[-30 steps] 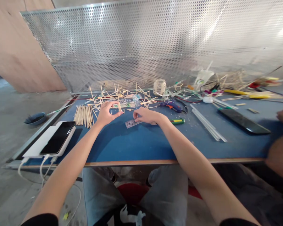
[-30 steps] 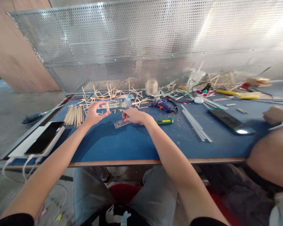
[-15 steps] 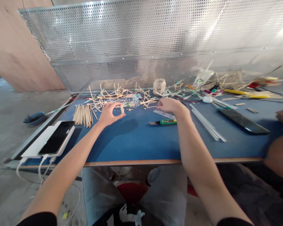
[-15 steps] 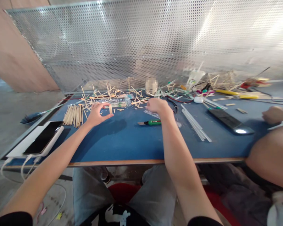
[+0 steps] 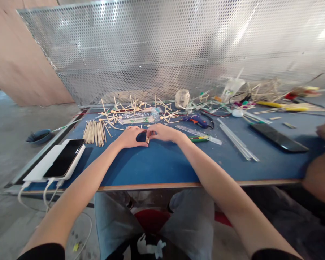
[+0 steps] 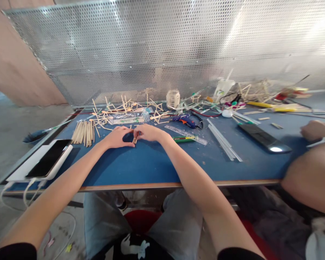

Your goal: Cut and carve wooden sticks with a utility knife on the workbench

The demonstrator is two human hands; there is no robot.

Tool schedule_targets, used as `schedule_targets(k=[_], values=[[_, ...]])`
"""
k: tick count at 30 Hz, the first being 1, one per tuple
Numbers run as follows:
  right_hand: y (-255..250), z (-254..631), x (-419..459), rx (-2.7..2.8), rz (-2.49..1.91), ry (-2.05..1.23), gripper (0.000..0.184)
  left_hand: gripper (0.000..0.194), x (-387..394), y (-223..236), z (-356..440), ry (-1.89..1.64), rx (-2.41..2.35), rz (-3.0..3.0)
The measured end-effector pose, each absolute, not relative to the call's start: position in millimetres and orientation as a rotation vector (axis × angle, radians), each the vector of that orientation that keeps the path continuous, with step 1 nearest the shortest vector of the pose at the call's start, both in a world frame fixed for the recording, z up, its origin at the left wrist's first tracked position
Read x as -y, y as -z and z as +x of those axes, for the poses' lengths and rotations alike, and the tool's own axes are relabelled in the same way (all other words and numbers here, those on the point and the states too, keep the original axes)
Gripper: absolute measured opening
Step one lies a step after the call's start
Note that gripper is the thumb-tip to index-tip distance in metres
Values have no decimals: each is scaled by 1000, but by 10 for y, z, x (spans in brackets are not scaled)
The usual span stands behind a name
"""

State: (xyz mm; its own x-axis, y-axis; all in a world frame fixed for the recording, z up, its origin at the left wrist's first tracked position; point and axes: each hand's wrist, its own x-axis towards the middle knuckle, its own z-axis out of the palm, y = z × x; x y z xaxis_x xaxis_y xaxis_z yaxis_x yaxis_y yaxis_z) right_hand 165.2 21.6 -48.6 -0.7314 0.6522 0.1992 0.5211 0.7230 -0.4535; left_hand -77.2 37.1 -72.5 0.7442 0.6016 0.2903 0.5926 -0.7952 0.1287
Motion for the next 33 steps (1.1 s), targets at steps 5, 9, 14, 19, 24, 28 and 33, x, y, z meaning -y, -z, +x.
schedule_targets(k=[5, 9, 14, 19, 24, 28, 33], values=[[513, 1719, -249, 2581, -908, -559, 12, 55, -324, 609, -834, -575, -840, 2865], [526, 1735, -251, 2610, -871, -606, 11, 29, -287, 564, -850, -639, -709, 2812], [503, 1719, -242, 2639, -874, -630, 11, 20, -268, 563, -793, -500, -667, 2794], [450, 1728, -213, 2663, -938, -622, 8, 23, -226, 546, -759, -453, -701, 2860], [410, 1772, -168, 2685, -1054, -702, 10, 25, -199, 518, -788, -408, -759, 2884], [373, 1802, -124, 2682, -1179, -817, 14, 24, -178, 508, -809, -347, -746, 2781], [316, 1770, -59, 2684, -1241, -884, 21, 26, -124, 514, -778, -336, -795, 2760]])
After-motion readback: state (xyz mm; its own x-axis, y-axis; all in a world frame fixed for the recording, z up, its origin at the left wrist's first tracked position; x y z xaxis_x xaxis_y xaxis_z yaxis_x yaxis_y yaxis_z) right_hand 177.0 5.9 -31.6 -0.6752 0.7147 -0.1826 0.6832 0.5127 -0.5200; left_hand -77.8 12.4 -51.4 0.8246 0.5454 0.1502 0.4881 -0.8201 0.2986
